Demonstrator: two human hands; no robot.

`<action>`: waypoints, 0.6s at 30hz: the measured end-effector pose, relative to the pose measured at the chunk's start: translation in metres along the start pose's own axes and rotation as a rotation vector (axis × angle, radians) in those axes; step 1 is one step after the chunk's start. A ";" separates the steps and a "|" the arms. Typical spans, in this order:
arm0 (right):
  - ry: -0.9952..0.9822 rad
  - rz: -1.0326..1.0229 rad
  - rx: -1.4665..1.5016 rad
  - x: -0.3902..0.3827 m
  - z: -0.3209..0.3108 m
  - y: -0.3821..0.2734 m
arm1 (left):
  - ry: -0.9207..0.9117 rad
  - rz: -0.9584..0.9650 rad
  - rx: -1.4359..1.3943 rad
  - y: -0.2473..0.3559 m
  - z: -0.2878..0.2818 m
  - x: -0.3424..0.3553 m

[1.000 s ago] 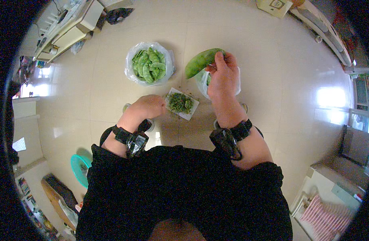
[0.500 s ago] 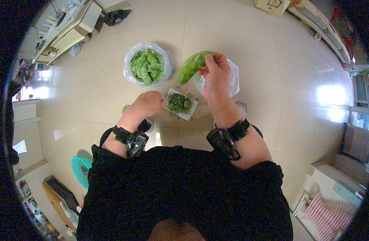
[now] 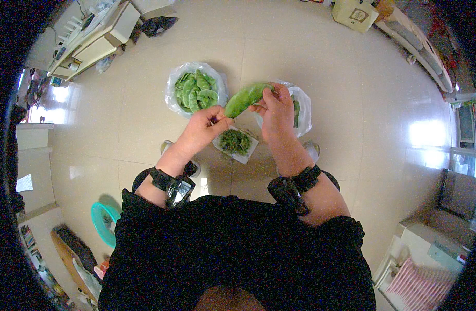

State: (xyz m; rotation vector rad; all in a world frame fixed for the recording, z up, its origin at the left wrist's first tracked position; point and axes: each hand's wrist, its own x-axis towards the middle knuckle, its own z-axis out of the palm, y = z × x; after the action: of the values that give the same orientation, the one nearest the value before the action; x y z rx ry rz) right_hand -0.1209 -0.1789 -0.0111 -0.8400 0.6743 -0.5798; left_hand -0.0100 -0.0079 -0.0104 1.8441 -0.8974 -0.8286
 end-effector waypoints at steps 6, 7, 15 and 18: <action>0.080 -0.750 -1.074 -0.002 0.009 -0.002 | 0.234 0.183 0.267 0.004 -0.005 -0.001; -0.033 -0.840 -1.200 -0.006 0.010 -0.003 | 0.258 0.269 0.341 0.005 -0.006 -0.001; -0.402 -0.872 -1.541 -0.019 0.017 -0.008 | 0.281 0.387 0.457 0.011 -0.008 -0.004; -0.374 -0.953 -1.518 -0.018 0.019 -0.008 | 0.288 0.353 0.428 0.012 -0.010 -0.005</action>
State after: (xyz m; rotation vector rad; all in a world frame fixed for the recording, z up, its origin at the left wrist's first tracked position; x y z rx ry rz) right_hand -0.1207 -0.1616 0.0101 -2.6956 0.2165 -0.6551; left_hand -0.0073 -0.0041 0.0053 2.0131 -1.2296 -0.1502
